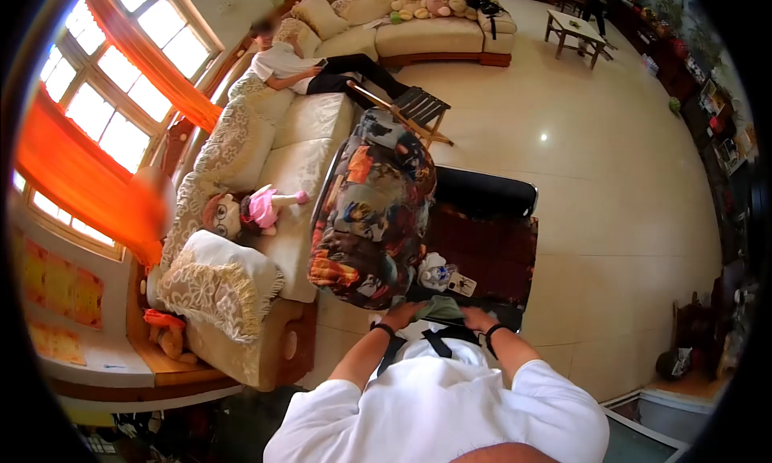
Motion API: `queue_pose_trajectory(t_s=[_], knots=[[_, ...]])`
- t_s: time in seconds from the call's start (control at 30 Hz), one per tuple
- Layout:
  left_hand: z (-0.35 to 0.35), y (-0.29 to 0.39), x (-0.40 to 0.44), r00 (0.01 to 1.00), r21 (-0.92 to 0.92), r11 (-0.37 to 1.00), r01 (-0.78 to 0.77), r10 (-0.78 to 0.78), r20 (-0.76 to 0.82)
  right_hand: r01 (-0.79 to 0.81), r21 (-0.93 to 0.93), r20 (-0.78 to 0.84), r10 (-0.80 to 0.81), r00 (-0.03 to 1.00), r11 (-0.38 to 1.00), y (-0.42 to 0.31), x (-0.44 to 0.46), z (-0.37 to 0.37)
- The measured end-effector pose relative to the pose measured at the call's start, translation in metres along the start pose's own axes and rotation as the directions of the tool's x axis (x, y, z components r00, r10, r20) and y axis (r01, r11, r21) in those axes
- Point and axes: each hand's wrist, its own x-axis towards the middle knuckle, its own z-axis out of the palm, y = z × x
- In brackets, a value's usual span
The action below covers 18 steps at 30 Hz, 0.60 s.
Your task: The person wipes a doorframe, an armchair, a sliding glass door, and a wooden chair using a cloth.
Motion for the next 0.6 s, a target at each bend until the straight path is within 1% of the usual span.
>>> queue_pose_trajectory(t_s=[0.03, 0.07, 0.1, 0.13, 0.2, 0.23, 0.3, 0.37, 0.4, 0.43, 0.47, 0.5, 0.53, 0.57, 0.6], knots=[[0.003, 0.001, -0.006, 0.998, -0.01, 0.998, 0.057, -0.057, 0.013, 0.009, 0.033, 0.064, -0.011, 0.998, 0.999, -0.001, 0.004, 0.009], [0.012, -0.003, -0.011, 0.996, -0.046, 0.997, 0.055, -0.058, -0.068, -0.05, 0.033, 0.128, 0.045, 0.991, 0.998, -0.008, 0.006, 0.013], [0.02, -0.006, -0.014, 0.988, -0.082, 0.995, 0.051, -0.063, -0.144, -0.012, 0.087, 0.095, 0.004, 0.996, 0.996, -0.022, 0.002, 0.01], [0.026, -0.005, -0.016, 0.99, -0.099, 0.994, 0.043, -0.056, -0.128, 0.032, 0.137, 0.126, -0.049, 0.991, 0.99, -0.039, -0.002, 0.003], [0.032, -0.001, -0.018, 0.952, -0.103, 0.965, 0.241, -0.256, -0.167, 0.032, 0.182, 0.114, -0.053, 0.992, 0.983, -0.061, -0.016, -0.009], [0.035, 0.002, -0.016, 0.96, -0.121, 0.967, 0.225, -0.241, -0.144, -0.003, 0.187, 0.126, -0.021, 0.992, 0.982, -0.058, -0.016, 0.002], [0.037, 0.008, -0.003, 0.931, 0.029, 0.956, 0.29, -0.275, -0.24, -0.055, 0.259, 0.006, 0.055, 0.998, 0.964, -0.032, -0.013, 0.032], [0.049, 0.015, 0.018, 0.923, -0.164, 0.936, 0.311, -0.338, -0.182, -0.213, 0.343, -0.01, 0.231, 0.973, 0.915, -0.026, -0.035, 0.025], [0.072, 0.007, 0.032, 0.938, -0.258, 0.932, 0.256, -0.304, -0.169, -0.324, 0.357, 0.045, 0.33, 0.943, 0.876, -0.026, -0.047, 0.011], [0.071, 0.017, 0.041, 0.933, -0.255, 0.906, 0.337, -0.357, -0.037, -0.363, 0.32, 0.068, 0.361, 0.93, 0.875, -0.019, -0.058, 0.016], [0.066, 0.032, 0.048, 0.944, -0.442, 0.84, 0.314, -0.327, 0.048, -0.37, 0.354, 0.001, 0.395, 0.919, 0.859, 0.0, -0.07, 0.026], [0.061, 0.043, 0.048, 0.952, -0.525, 0.799, 0.293, -0.293, 0.085, -0.361, 0.372, -0.065, 0.412, 0.909, 0.855, 0.018, -0.079, 0.026], [0.09, 0.031, 0.058, 0.971, -0.486, 0.846, 0.217, -0.237, 0.021, -0.392, 0.352, -0.084, 0.446, 0.891, 0.85, 0.023, -0.086, 0.021], [0.128, 0.014, 0.068, 0.978, -0.524, 0.828, 0.198, -0.206, 0.043, -0.424, 0.341, -0.103, 0.482, 0.87, 0.839, 0.024, -0.098, 0.021], [0.116, 0.026, 0.067, 0.944, -0.467, 0.822, 0.326, -0.312, 0.108, -0.384, 0.332, -0.141, 0.448, 0.883, 0.861, 0.038, -0.105, 0.028]])
